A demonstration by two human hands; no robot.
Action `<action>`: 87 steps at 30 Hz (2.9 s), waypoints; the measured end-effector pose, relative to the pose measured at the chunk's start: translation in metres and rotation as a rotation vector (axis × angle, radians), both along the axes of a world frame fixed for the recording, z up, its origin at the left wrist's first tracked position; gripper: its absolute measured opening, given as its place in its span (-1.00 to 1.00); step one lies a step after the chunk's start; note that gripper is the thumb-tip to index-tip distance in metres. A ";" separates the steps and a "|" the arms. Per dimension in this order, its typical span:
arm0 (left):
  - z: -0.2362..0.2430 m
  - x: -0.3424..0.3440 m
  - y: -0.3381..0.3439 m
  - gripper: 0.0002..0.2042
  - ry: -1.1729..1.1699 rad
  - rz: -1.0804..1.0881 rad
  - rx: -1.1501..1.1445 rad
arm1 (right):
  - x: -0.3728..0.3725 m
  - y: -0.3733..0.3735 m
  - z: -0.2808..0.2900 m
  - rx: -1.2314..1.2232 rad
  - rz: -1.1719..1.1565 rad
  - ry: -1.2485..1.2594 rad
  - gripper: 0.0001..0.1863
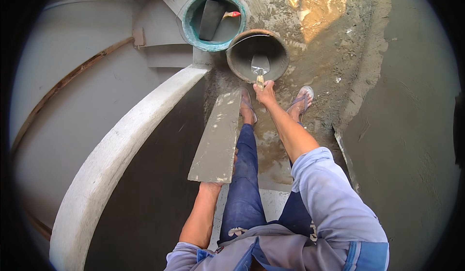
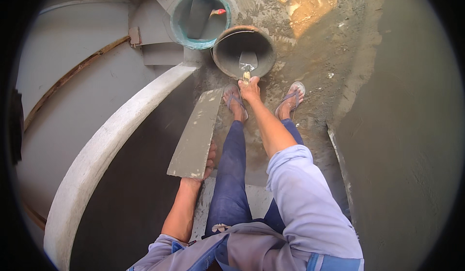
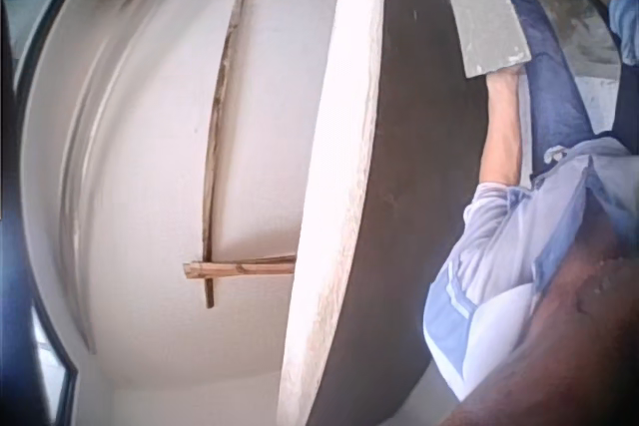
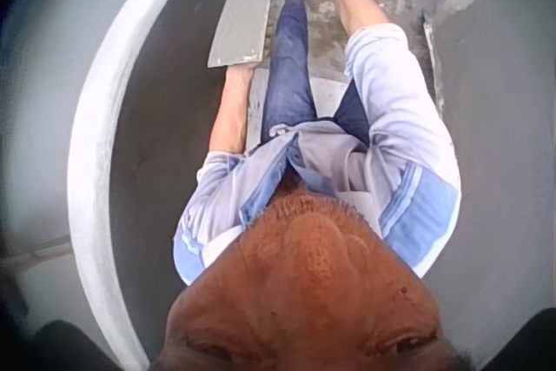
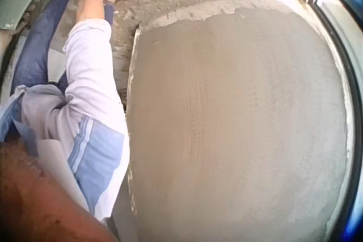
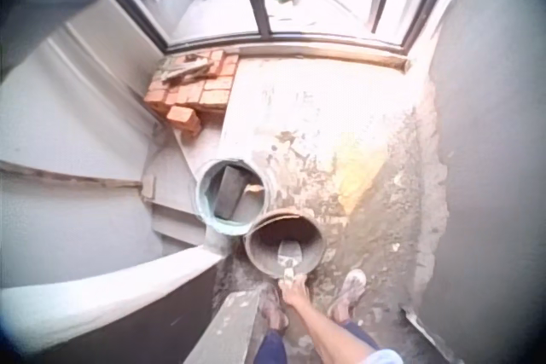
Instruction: The person applies mortar to a wall using a trowel and a hawk, then uses a wooden float to smooth and level the surface.
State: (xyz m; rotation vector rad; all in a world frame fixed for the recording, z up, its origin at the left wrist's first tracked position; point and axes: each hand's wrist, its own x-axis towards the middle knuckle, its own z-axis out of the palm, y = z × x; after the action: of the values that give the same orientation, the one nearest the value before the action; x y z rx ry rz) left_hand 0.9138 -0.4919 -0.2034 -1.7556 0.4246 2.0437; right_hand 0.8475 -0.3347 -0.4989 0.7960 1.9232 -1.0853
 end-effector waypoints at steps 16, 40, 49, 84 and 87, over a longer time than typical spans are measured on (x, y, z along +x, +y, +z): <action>-0.199 -0.026 -0.002 -0.65 0.060 0.091 0.328 | -0.024 0.134 0.242 0.111 0.651 0.452 -0.59; -0.204 -0.092 0.010 -0.61 -0.189 -0.189 0.035 | -0.012 0.128 0.194 0.038 0.686 0.529 -0.31; -0.213 -0.076 0.002 -0.69 0.047 -0.320 0.204 | 0.012 0.127 0.138 -0.081 0.648 0.544 -0.25; -0.184 -0.128 -0.021 -0.30 0.741 -0.603 -0.803 | -0.013 0.109 0.220 -0.054 0.356 0.522 -0.33; -0.192 -0.121 -0.002 -0.35 0.801 -0.498 -0.741 | -0.007 0.095 0.260 -0.116 0.295 0.505 -0.31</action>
State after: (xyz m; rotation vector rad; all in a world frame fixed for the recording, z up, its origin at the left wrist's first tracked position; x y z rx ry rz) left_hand 0.7925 -0.4939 -0.3953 -0.8441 1.8316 2.2388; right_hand 0.8400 -0.2396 -0.2391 0.1646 2.2720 -1.2782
